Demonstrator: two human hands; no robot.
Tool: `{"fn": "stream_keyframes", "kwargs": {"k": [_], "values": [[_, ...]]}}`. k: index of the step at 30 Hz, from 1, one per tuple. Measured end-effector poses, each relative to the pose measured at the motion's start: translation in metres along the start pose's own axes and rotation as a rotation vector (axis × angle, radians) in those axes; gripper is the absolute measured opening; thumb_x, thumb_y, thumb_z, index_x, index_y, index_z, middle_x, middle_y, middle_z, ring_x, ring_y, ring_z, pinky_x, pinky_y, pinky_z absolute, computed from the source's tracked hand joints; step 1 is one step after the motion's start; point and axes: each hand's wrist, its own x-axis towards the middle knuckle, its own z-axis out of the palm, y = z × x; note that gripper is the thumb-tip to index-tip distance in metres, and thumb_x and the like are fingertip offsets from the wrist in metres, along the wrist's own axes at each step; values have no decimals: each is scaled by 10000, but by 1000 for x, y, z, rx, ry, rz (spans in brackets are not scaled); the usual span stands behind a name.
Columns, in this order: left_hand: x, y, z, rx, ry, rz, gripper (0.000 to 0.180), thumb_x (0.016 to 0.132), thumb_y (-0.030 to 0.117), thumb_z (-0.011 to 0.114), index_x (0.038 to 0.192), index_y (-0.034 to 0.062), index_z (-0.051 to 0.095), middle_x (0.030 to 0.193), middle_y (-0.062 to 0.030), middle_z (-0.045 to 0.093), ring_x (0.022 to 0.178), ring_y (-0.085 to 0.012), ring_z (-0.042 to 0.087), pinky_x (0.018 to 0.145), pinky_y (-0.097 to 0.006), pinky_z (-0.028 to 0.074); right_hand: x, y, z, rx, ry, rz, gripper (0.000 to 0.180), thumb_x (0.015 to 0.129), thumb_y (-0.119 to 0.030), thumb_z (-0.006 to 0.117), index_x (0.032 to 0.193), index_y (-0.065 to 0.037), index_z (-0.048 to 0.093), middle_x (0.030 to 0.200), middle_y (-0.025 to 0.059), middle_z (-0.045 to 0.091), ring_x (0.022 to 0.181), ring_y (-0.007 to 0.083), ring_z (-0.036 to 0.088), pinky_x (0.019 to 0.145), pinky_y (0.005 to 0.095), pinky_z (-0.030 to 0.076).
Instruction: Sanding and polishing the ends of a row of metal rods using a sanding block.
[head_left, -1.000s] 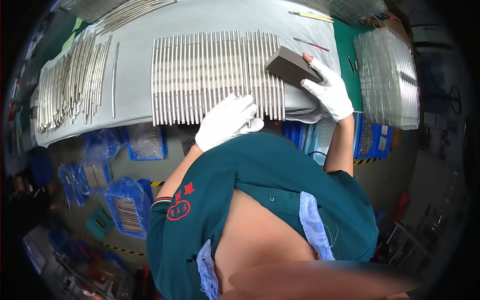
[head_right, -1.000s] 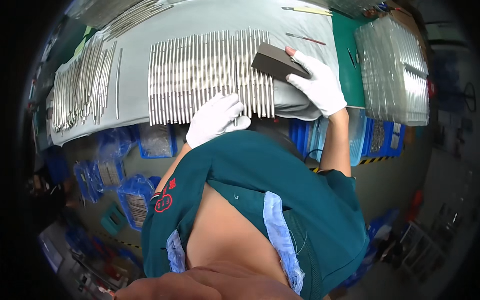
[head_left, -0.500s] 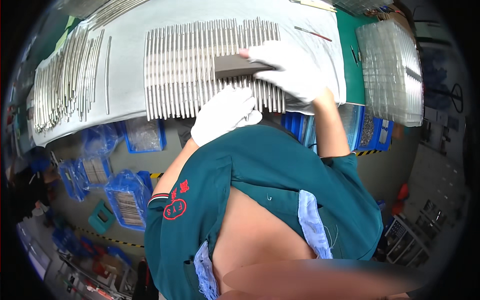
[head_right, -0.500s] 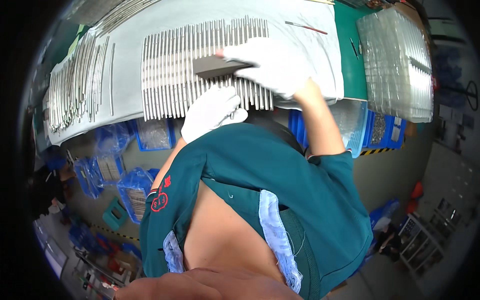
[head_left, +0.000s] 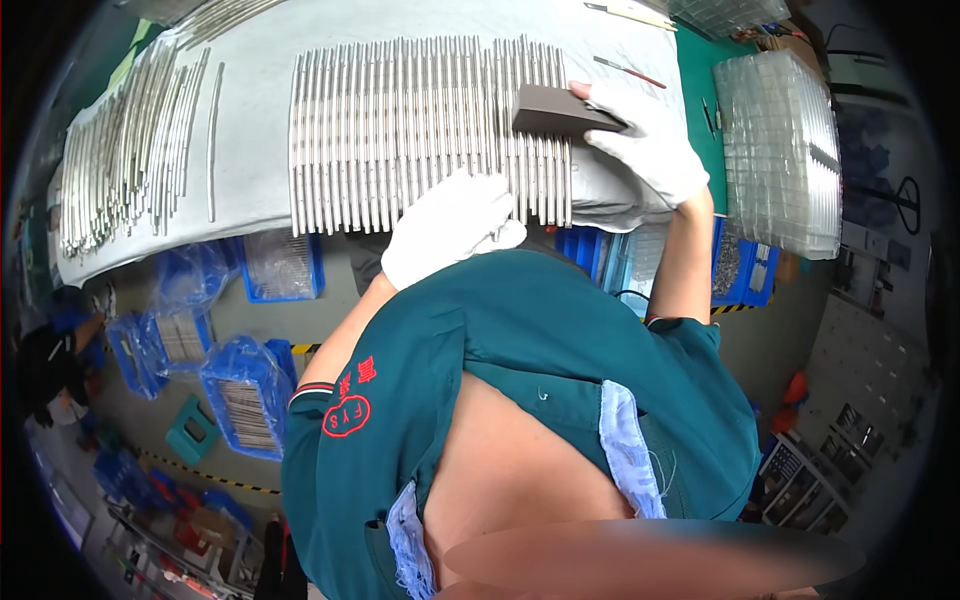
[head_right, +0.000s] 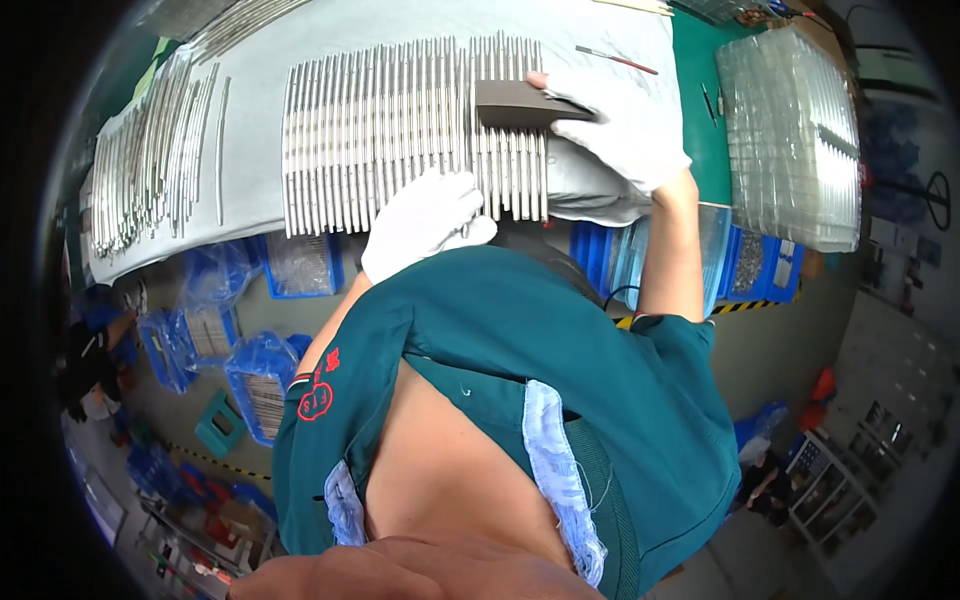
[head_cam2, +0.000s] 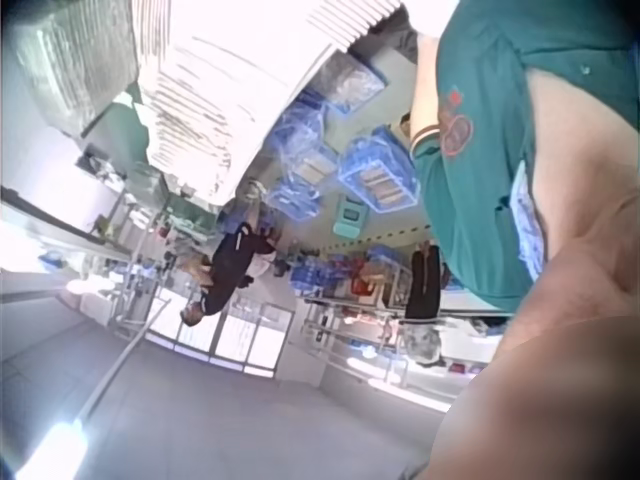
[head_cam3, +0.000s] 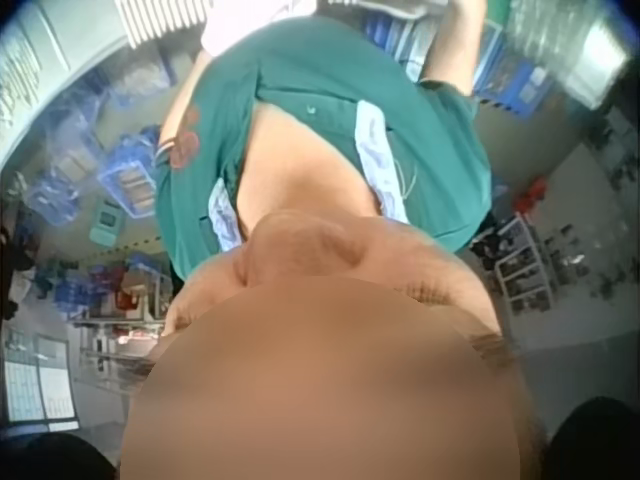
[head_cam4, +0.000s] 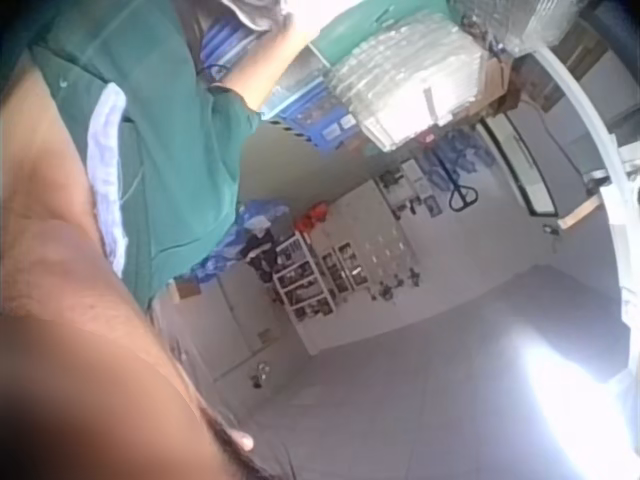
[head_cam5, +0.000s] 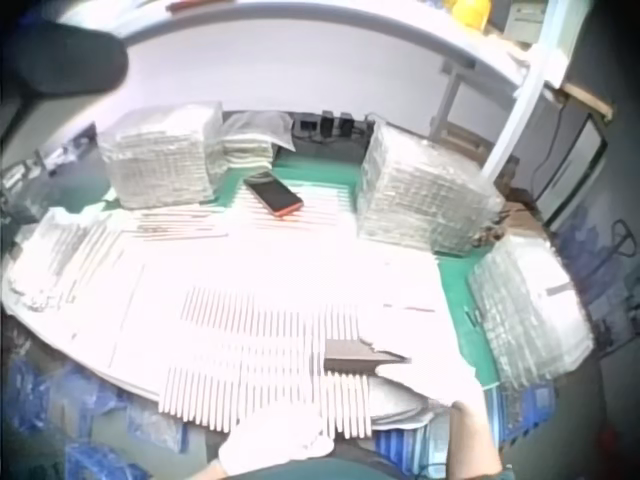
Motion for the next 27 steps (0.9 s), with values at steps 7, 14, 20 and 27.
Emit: {"fn": "stream_keyframes", "kwargs": {"k": [7,14,20,27], "values": [[3,-2,-5,12,-117,31,185,807,238,643,773,86,543,783,-54,501,728,-230,558,671,-346,462,-20,-13,11,183,-51,-13,450,833,-115,671,1279,-103,616,1249,96,639,1178,264,573,1015,350,438],[-1,-1,-3,26,-79,5,173,827,245,616,792,88,555,804,-57,509,752,-222,558,679,-352,464,-8,-27,24,52,-101,-92,422,807,-106,714,1220,-56,641,1200,109,658,1117,288,606,988,374,456],[-3,-2,0,3,-139,27,142,830,233,594,790,101,558,837,-52,505,752,-224,553,667,-335,445,1,-45,34,-286,-61,-259,439,807,-102,712,1239,-74,640,1197,98,662,1101,243,614,1002,360,456],[2,1,-3,-17,-136,12,134,785,197,618,744,99,537,780,-63,470,688,-242,505,629,-351,416,-36,-10,-4,-4,-26,48,487,800,-76,720,1275,-52,614,1284,113,620,1210,226,555,1027,324,423]]}}
